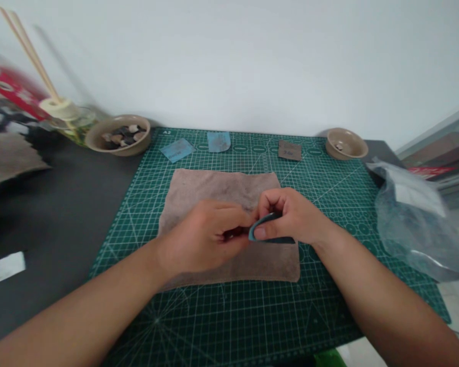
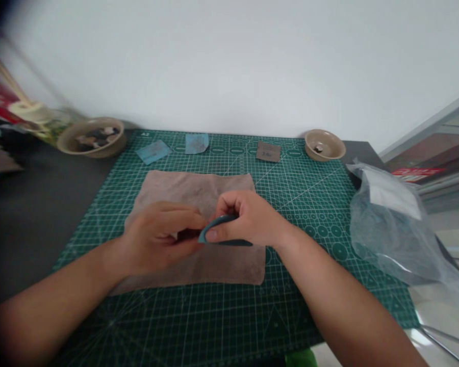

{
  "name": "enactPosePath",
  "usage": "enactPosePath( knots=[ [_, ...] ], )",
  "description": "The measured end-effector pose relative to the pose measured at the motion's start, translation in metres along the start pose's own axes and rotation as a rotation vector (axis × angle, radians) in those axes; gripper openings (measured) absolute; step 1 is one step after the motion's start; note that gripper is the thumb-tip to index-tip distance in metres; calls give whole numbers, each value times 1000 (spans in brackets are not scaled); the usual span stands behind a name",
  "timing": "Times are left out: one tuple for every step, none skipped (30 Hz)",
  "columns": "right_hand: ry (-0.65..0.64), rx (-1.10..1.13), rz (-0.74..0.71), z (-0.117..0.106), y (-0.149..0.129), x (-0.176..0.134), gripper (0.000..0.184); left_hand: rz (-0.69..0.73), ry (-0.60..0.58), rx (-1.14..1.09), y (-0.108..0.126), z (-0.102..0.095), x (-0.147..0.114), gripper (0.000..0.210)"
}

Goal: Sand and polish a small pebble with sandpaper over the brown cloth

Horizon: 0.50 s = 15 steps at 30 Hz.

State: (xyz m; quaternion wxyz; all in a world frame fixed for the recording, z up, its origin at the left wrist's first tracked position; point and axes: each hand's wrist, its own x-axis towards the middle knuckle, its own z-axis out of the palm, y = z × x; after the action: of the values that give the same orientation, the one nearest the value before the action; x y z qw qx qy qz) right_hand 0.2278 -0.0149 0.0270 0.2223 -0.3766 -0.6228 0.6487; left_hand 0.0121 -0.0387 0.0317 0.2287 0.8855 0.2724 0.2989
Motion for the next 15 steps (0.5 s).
enactPosePath(
  knots=[
    [-28, 83, 15, -1, 0, -1, 39, 3, 36, -31, 2, -2, 0, 14],
    [-43, 120, 22, -2, 0, -1, 40, 3, 32, -30, 4, -3, 0, 13],
    [-40, 109, 17, -2, 0, -2, 40, 8, 27, -12, 4, -3, -1, 11],
    [-20, 54, 0, -1, 0, -1, 39, 7, 8, 29, 3, -3, -2, 12],
    [13, -33, -22, 0, 0, -1, 36, 7, -22, 83, 1, -2, -2, 12],
    [51, -141, -46, 2, 0, -1, 33, 6, -50, 136, -1, 0, -3, 12],
    [86, -250, -68, 4, 0, 0, 30, 3, -77, 178, -4, 3, -3, 12],
    [113, -347, -85, 7, -1, 0, 27, -3, -99, 204, -7, 5, -4, 12],
    [130, -418, -96, 9, -2, 1, 25, -9, -110, 214, -9, 6, -4, 11],
    [137, -458, -103, 10, -3, 1, 24, -14, -118, 212, -10, 8, -4, 11],
    [140, -470, -108, 11, -4, 1, 24, -16, -118, 204, -11, 9, -4, 12],
    [139, -461, -110, 12, -4, 1, 24, -15, -112, 192, -11, 9, -4, 12],
    [134, -436, -109, 11, -5, 1, 25, -15, -103, 177, -11, 9, -3, 14],
    [125, -398, -104, 11, -5, 1, 26, -13, -87, 154, -10, 9, -2, 15],
    [111, -345, -97, 9, -5, 1, 28, -12, -64, 125, -8, 8, -2, 17]
  ],
)
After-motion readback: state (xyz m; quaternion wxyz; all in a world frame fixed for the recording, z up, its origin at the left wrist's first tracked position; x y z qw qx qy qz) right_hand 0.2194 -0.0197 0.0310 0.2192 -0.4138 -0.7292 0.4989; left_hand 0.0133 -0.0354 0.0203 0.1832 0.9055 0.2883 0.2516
